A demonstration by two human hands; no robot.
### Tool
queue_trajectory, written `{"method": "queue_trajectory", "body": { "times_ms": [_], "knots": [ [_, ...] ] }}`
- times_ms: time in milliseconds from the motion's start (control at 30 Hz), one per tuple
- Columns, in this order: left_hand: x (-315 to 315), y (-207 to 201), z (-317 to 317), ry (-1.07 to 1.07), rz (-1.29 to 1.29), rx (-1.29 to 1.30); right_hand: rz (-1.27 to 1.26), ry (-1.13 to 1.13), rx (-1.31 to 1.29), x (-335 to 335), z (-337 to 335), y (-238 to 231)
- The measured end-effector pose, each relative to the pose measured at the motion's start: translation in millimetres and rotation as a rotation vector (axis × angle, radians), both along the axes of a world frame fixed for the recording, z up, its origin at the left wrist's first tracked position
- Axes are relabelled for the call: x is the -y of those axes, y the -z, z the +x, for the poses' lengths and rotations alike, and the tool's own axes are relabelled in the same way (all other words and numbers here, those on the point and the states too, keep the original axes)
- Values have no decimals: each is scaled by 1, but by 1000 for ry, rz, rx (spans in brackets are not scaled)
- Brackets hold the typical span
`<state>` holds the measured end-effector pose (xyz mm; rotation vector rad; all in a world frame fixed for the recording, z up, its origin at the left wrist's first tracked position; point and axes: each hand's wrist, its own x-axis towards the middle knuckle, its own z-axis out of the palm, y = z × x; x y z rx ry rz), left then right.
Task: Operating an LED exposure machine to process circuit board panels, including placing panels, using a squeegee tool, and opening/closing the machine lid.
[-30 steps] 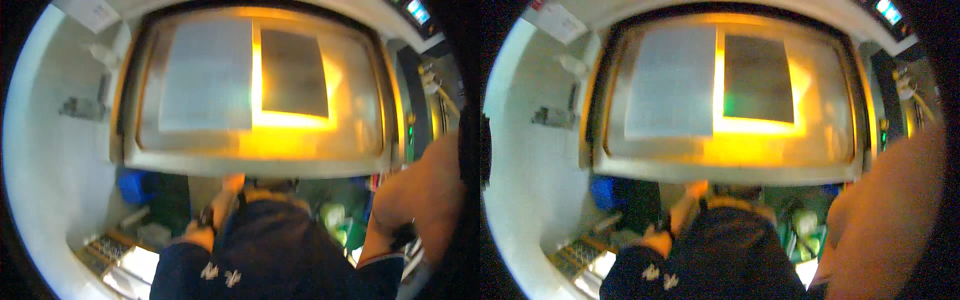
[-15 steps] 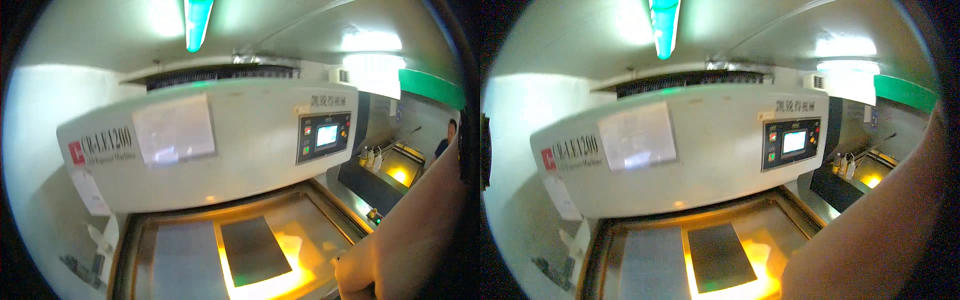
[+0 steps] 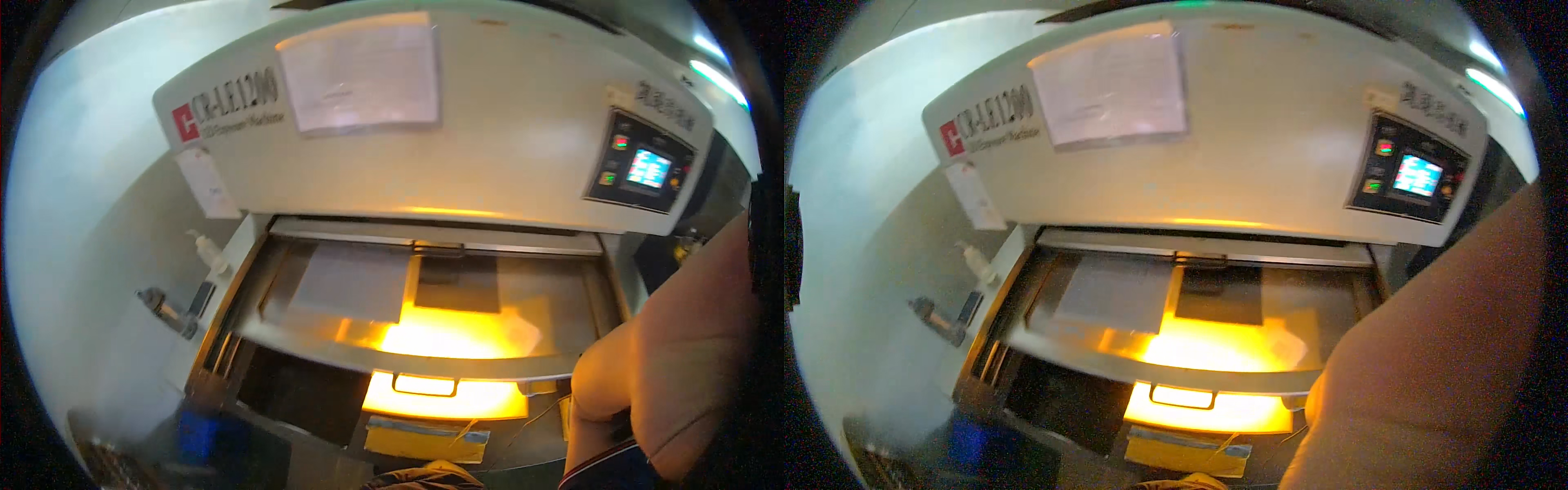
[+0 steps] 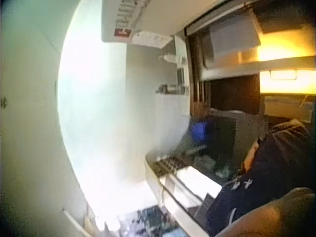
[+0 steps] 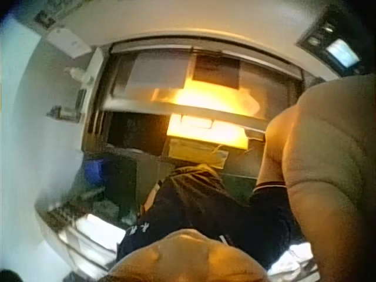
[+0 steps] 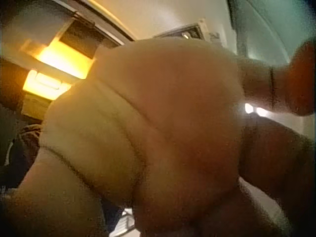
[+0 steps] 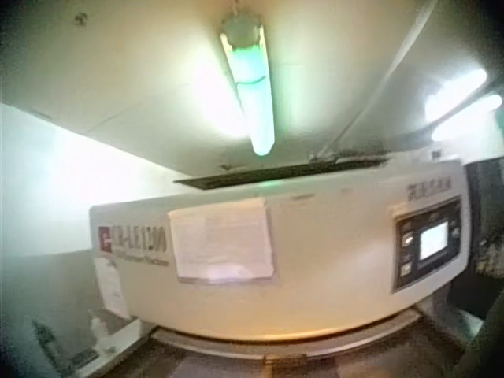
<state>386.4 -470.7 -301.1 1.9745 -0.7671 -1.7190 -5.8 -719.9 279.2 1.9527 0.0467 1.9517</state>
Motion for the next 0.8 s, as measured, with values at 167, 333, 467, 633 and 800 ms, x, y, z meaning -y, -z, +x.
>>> {"method": "queue_trajectory", "body": {
  "times_ms": [167,333,467,633,800],
  "knots": [
    [-117,-1,31,-83,95,-36,76,-106,102,37,15,34],
    [-134,-30,79,265,-120,303,861,210,-149,123,87,222],
    [-128,-25,126,248,-16,416,1217,390,-474,146,73,393],
    [-203,113,224,390,41,446,1396,663,-703,73,110,485],
    [-196,141,316,520,-13,427,1267,1152,-624,-46,180,500]
  ]
}}
